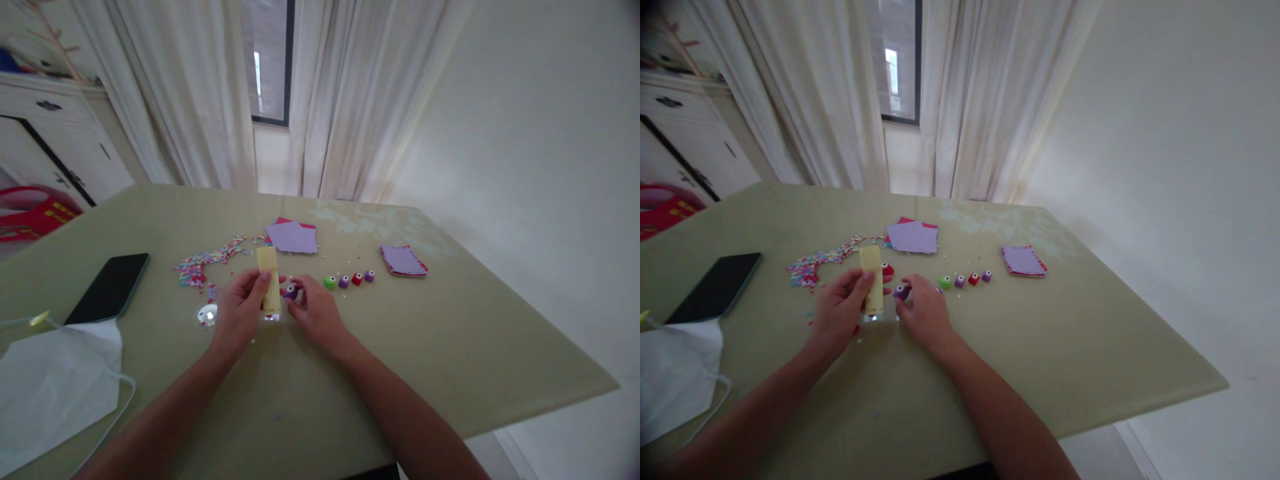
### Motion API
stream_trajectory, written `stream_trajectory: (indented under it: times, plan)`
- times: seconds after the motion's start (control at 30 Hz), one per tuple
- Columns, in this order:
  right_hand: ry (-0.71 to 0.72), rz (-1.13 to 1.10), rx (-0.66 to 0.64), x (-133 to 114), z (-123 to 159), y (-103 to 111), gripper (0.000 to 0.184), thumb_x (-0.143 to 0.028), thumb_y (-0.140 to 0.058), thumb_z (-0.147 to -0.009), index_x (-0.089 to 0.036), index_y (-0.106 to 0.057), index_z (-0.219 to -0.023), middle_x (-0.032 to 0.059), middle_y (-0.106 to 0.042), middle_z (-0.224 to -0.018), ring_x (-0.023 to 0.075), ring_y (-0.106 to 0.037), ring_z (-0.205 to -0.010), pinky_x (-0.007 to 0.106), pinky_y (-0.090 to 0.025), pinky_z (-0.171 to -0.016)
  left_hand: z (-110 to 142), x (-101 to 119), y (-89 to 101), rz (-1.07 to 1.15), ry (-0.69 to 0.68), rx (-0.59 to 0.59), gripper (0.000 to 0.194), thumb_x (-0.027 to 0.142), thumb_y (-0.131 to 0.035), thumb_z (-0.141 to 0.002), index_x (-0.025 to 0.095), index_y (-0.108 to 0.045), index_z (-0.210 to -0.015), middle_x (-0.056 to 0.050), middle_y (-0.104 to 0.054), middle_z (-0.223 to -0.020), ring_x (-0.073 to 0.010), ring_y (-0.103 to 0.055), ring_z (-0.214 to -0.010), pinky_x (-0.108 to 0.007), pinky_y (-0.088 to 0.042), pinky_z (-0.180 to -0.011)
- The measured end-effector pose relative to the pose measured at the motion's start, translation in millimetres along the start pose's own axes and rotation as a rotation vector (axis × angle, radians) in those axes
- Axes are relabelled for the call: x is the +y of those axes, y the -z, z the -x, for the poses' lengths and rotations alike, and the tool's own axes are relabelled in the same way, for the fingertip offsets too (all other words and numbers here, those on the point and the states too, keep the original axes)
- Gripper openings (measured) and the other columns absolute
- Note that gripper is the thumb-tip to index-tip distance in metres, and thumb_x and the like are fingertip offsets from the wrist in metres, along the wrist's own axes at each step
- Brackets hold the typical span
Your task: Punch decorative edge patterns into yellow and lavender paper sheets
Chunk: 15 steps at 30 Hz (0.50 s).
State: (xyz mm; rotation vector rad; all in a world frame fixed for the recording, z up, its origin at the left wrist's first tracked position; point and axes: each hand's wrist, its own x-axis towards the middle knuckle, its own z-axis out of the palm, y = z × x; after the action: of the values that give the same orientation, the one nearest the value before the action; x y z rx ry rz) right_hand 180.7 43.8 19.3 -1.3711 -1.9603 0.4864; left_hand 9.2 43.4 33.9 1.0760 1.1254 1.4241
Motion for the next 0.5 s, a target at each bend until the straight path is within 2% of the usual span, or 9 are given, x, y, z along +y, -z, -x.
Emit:
stream_trajectory:
  times: [0.1, 0.17, 0.27, 0.37, 0.5]
  plan:
    - [-0.131, -0.422, 0.125, -0.2, -6.3, 7.4, 0.031, -0.027, -0.071, -0.091, -0.02, -0.069, -0.121, 0.0083, -0.073, -0.109, 0.019, -0.068, -0.079, 0.034, -0.055, -0.076, 3.3, 0.7, -2.0, -0.027, 0.009, -0.041, 0.054, 0.067, -0.076, -0.085, 0.017, -0.073, -0.105, -0.013, -0.084, -0.099, -0.0246, -0.078, -0.071, -0.031, -0.06, -0.058]
    - [-0.204, -0.712, 0.094, -3.6, -8.7, 11.6, 0.032, -0.034, -0.071, -0.091, -0.023, -0.069, -0.121, 0.0057, -0.073, -0.106, 0.0176, -0.068, -0.075, 0.032, -0.055, -0.07, 6.6, 2.4, -3.2, -0.061, 0.005, -0.076, 0.051, 0.066, -0.076, -0.086, 0.018, -0.073, -0.101, -0.014, -0.084, -0.099, -0.0252, -0.078, -0.072, -0.032, -0.061, -0.059]
    - [-0.257, -1.04, 0.028, -11.2, -8.9, 15.5, 0.036, -0.036, -0.077, -0.086, -0.027, -0.069, -0.12, 0.0036, -0.074, -0.109, 0.0175, -0.071, -0.082, 0.031, -0.057, -0.075, 11.2, 4.0, -5.0, -0.051, 0.011, -0.13, 0.047, 0.062, -0.077, -0.086, 0.019, -0.073, -0.105, -0.012, -0.084, -0.1, -0.0249, -0.079, -0.074, -0.033, -0.062, -0.064]
    - [-0.298, -1.174, 0.022, -15.6, -8.0, 16.7, 0.036, -0.039, -0.082, -0.083, -0.026, -0.073, -0.116, 0.0035, -0.075, -0.104, 0.0178, -0.072, -0.086, 0.03, -0.057, -0.079, 13.2, 3.3, -7.0, -0.018, 0.026, -0.164, 0.046, 0.057, -0.079, -0.085, 0.02, -0.069, -0.112, -0.01, -0.082, -0.102, -0.0225, -0.078, -0.071, -0.033, -0.062, -0.064]
    - [-0.315, -1.128, 0.028, -14.3, -8.3, 17.0, 0.032, -0.044, -0.083, -0.084, -0.024, -0.077, -0.109, 0.0021, -0.076, -0.094, 0.0159, -0.071, -0.079, 0.028, -0.055, -0.073, 13.2, 2.1, -8.2, -0.048, 0.022, -0.18, 0.039, 0.051, -0.075, -0.089, 0.021, -0.065, -0.113, -0.005, -0.079, -0.097, -0.0172, -0.072, -0.063, -0.028, -0.057, -0.058]
